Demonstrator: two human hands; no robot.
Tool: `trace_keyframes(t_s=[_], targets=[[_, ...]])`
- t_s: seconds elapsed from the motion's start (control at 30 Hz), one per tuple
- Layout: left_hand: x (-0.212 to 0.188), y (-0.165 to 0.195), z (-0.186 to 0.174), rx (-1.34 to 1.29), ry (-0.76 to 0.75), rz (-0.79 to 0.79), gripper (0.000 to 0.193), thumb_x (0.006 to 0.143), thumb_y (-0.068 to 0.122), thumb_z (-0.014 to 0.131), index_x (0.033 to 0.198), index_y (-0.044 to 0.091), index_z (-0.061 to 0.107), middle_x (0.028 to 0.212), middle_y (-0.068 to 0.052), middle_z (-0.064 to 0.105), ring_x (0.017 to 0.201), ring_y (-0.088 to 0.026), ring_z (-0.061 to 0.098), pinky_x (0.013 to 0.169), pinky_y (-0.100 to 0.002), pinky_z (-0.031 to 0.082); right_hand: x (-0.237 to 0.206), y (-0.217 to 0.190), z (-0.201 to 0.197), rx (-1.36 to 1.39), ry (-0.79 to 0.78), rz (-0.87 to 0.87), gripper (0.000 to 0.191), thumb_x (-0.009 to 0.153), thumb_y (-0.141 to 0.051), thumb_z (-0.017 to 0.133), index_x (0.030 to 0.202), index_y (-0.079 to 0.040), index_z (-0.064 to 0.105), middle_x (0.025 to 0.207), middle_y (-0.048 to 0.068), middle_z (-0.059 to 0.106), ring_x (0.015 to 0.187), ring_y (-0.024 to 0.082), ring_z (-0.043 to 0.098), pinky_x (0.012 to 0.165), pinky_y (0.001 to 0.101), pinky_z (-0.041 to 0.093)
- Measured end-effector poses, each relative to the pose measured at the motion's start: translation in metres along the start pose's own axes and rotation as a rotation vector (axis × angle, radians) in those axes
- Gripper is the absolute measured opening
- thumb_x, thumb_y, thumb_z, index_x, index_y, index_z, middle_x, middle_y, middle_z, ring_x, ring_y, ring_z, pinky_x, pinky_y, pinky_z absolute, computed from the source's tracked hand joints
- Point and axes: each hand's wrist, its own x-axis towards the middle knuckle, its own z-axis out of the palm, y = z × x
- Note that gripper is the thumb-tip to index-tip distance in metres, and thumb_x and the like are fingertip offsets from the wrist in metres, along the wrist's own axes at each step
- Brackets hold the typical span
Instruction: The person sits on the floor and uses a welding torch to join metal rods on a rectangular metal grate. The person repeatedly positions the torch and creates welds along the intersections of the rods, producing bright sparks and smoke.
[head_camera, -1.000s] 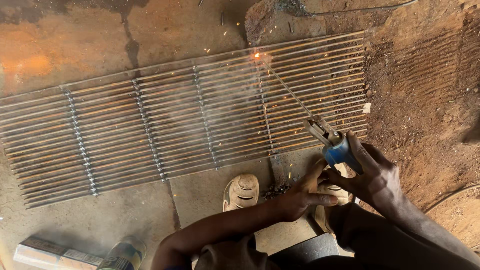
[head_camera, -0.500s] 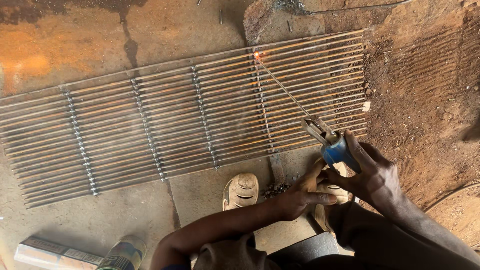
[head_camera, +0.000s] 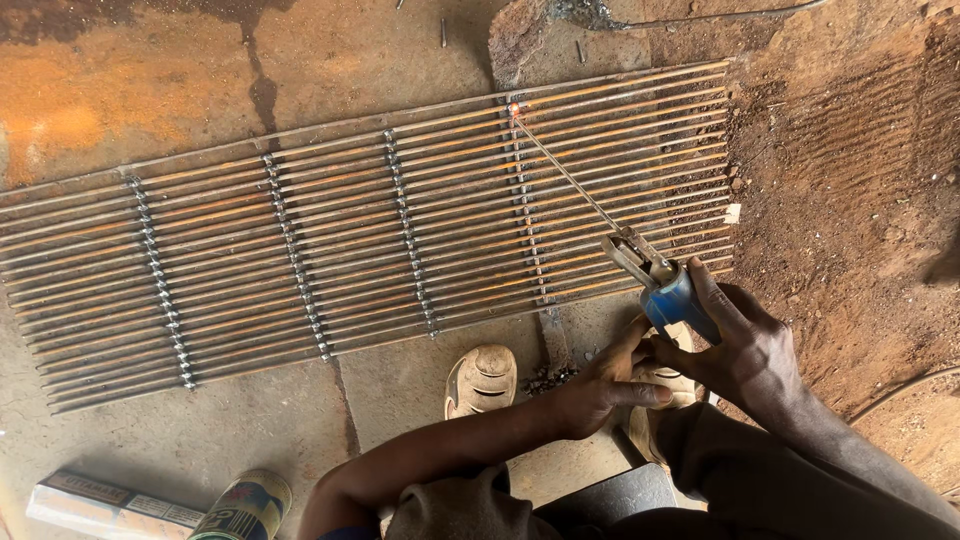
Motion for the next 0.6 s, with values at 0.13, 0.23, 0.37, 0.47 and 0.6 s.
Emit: trace_keyframes(t_s=[0.13,0.23,0.37,0.47,0.6], targets=[[-0.0009,0.0016,0.0009,0.027,0.004,0.005,0.119,0.088,0.017,0.075,0.172,0.010,-0.010,0.151,-0.017,0.035,0.152,-0.036,0.030,0.124,-0.052,0.033,0.0009,-0.0024,-0.0004,-0.010,-0.013,0.038,0.113,0.063,-0.050,0.089,0.155,-0.011,0.037,0.112,0.023,0.068,0.086,0.035,0.076,0.060,0.0440,0.066],[-0.0016,0.0014,0.0011,0.023,-0.002,0.018,0.119,0.089,0.019,0.075,0.174,0.010,-0.007,0.149,-0.017,0.038,0.150,-0.036,0.032,0.122,-0.052,0.035,0.0015,-0.0041,-0.0013,-0.006,-0.024,0.057,0.112,0.064,-0.049,0.089,0.156,-0.012,0.037,0.112,0.022,0.068,0.086,0.035,0.076,0.061,0.0441,0.066],[-0.0018,0.0011,0.0005,0.013,0.007,0.026,0.118,0.089,0.019,0.077,0.175,0.011,-0.003,0.150,-0.016,0.040,0.149,-0.034,0.036,0.123,-0.051,0.035,0.0021,-0.0040,-0.0026,-0.014,-0.020,0.047,0.111,0.065,-0.049,0.088,0.156,-0.013,0.037,0.115,0.022,0.068,0.090,0.035,0.075,0.064,0.0443,0.066],[-0.0007,0.0020,0.0019,-0.010,0.038,0.028,0.117,0.087,0.015,0.079,0.176,0.013,0.003,0.149,-0.016,0.041,0.147,-0.032,0.037,0.122,-0.049,0.033,0.0018,-0.0026,-0.0020,-0.007,-0.033,0.041,0.113,0.065,-0.048,0.088,0.158,-0.015,0.034,0.112,0.018,0.069,0.095,0.033,0.074,0.067,0.0456,0.065],[-0.0040,0.0040,0.0057,-0.136,0.044,0.047,0.116,0.084,0.010,0.080,0.176,0.015,0.009,0.147,-0.015,0.043,0.142,-0.028,0.040,0.121,-0.048,0.032,0.0013,-0.0012,0.0017,0.058,0.076,-0.060,0.114,0.066,-0.043,0.089,0.159,-0.016,0.030,0.110,0.013,0.071,0.101,0.032,0.071,0.076,0.0464,0.062]])
